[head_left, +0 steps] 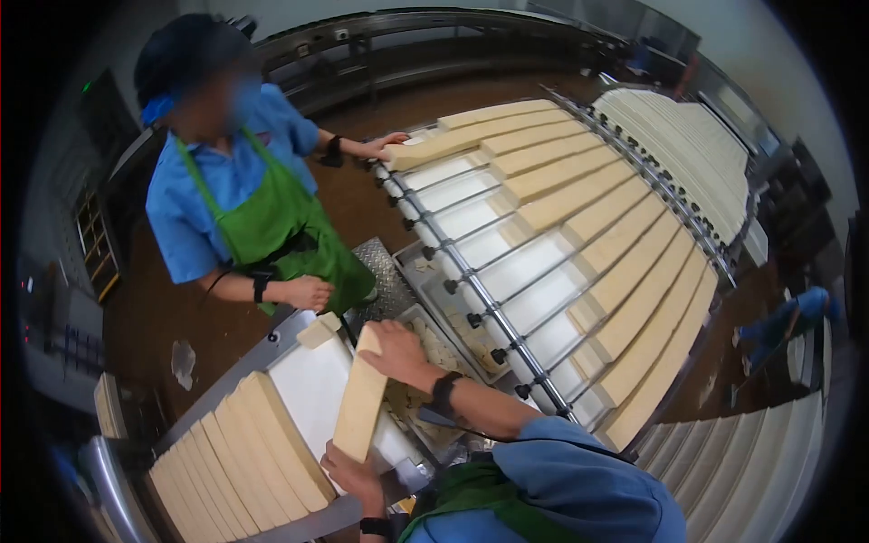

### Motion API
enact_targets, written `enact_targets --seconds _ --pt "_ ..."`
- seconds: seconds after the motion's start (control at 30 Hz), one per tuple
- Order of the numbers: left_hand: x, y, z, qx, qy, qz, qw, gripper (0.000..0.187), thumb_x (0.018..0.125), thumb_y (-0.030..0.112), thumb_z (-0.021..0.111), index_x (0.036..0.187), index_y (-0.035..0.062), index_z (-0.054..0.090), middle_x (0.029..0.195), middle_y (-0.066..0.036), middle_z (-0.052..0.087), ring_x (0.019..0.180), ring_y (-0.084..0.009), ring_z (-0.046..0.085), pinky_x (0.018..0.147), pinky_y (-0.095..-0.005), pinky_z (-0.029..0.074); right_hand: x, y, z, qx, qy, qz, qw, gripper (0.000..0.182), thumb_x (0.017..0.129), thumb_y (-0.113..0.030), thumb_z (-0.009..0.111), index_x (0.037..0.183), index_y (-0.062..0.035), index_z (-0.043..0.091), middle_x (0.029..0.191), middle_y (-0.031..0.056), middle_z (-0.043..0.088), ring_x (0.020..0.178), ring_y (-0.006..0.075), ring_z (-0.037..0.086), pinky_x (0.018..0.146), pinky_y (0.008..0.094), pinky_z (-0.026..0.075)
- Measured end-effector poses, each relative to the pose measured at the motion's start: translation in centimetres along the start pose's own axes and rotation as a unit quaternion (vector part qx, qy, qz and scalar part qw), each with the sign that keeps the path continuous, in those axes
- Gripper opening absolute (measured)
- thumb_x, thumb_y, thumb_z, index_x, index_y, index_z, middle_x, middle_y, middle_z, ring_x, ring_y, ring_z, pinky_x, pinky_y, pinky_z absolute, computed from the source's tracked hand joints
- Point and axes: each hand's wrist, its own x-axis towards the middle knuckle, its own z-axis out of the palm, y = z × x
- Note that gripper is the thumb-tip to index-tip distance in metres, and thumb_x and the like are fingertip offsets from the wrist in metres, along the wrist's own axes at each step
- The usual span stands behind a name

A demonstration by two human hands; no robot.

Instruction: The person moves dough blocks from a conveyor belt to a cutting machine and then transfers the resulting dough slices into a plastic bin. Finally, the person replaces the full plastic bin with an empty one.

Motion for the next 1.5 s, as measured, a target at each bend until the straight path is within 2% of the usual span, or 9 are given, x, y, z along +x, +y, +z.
enact_targets --seconds 0.2,0.33,0.47,0.63,0.87,1.07,1.17,1.3,1.5 --pt "0.5 14.7 1.7 -0.083 0.036 0.22 0.971 0.084 0.07 0.008 0.087 0.145 0.0181 0.05 0.136 -0.019 0.049 0.121 -0.042 0.051 0.099 -0.0499 0.048 -3.6 9.7 -14.1 -0.072 0.317 0.048 0.944 0.053 0.089 -0.035 0.072 0.131 -0.0049 0.057 0.11 0.0167 0.061 0.106 0.0367 0.06 0.087 0.0473 0.051" --pt "1.0 25.6 2.2 -0.07 -0.008 0.322 0.944 0.086 0.071 0.008 0.087 0.147 0.0207 0.049 0.139 -0.018 0.047 0.12 -0.0424 0.051 0.096 -0.0498 0.05 -2.9 18.0 -21.3 -0.098 0.36 0.137 0.918 0.052 0.092 -0.035 0.07 0.132 -0.0044 0.057 0.116 0.0184 0.061 0.109 0.0384 0.061 0.087 0.0478 0.053" --pt "1.9 32.3 4.3 -0.031 -0.073 0.401 0.913 0.087 0.07 0.015 0.089 0.147 0.0177 0.049 0.131 -0.018 0.051 0.111 -0.0421 0.058 0.09 -0.0493 0.053 -2.2 27.5 -24.2 -0.086 0.324 0.209 0.919 0.056 0.094 -0.041 0.068 0.134 -0.0037 0.056 0.12 0.0207 0.061 0.113 0.0398 0.061 0.087 0.0474 0.054" --pt "4.2 36.5 6.3 0.02 -0.157 0.444 0.882 0.085 0.073 0.025 0.089 0.147 0.0168 0.049 0.129 -0.018 0.052 0.104 -0.0408 0.061 0.086 -0.0505 0.055 -1.5 30.1 -25.9 -0.184 0.087 0.324 0.924 0.064 0.092 -0.041 0.066 0.139 0.0008 0.054 0.127 0.022 0.06 0.124 0.0397 0.057 0.106 0.0554 0.042" --pt "3.6 38.1 11.6 -0.172 -0.176 0.321 0.914 0.071 0.083 0.027 0.081 0.145 0.0102 0.051 0.128 -0.019 0.058 0.112 -0.0384 0.064 0.095 -0.047 0.053 -3.0 26.8 -23.3 -0.337 0.235 0.228 0.883 0.066 0.087 -0.037 0.071 0.133 0.0077 0.056 0.142 0.0299 0.049 0.137 0.0447 0.041 0.116 0.0556 0.03" --pt "4.0 36.5 13.8 -0.265 -0.185 0.234 0.917 0.057 0.088 0.013 0.073 0.142 0.007 0.056 0.12 -0.02 0.069 0.112 -0.0324 0.068 0.096 -0.0416 0.053 -4.0 20.3 -18.0 0.045 0.211 0.029 0.976 0.067 0.091 -0.041 0.069 0.143 -0.0023 0.054 0.149 0.0283 0.042 0.141 0.0457 0.037 0.119 0.0596 0.021" --pt "4.1 35.9 13.8 -0.342 -0.221 0.208 0.889 0.053 0.087 0.001 0.067 0.139 0.0071 0.058 0.124 -0.02 0.067 0.116 -0.0329 0.065 0.099 -0.0402 0.051 -3.9 18.0 -16.6 -0.068 0.181 0.053 0.98 0.067 0.091 -0.036 0.069 0.151 -0.0151 0.049 0.152 0.0223 0.042 0.146 0.0427 0.033 0.117 0.0712 0.013" --pt "4.6 33.0 14.9 -0.367 -0.156 0.224 0.889 0.053 0.087 -0.002 0.062 0.139 0.0074 0.057 0.126 -0.021 0.064 0.122 -0.0379 0.061 0.106 -0.0428 0.046 -3.8 17.1 -16.8 -0.142 0.147 0.034 0.978 0.069 0.088 -0.032 0.071 0.153 -0.0199 0.048 0.155 0.0196 0.041 0.147 0.0383 0.034 0.118 0.07 0.015" --pt "2.4 25.2 9.8 -0.303 -0.11 0.199 0.925 0.059 0.089 -0.003 0.062 0.145 0.008 0.048 0.149 -0.026 0.04 0.138 -0.0453 0.046 0.114 -0.0431 0.04 -3.2 19.7 -14.4 -0.277 0.179 -0.065 0.942 0.033 0.085 -0.02 0.073 0.118 -0.0228 0.071 0.148 0.0098 0.054 0.14 0.0296 0.047 0.118 0.0685 0.022"
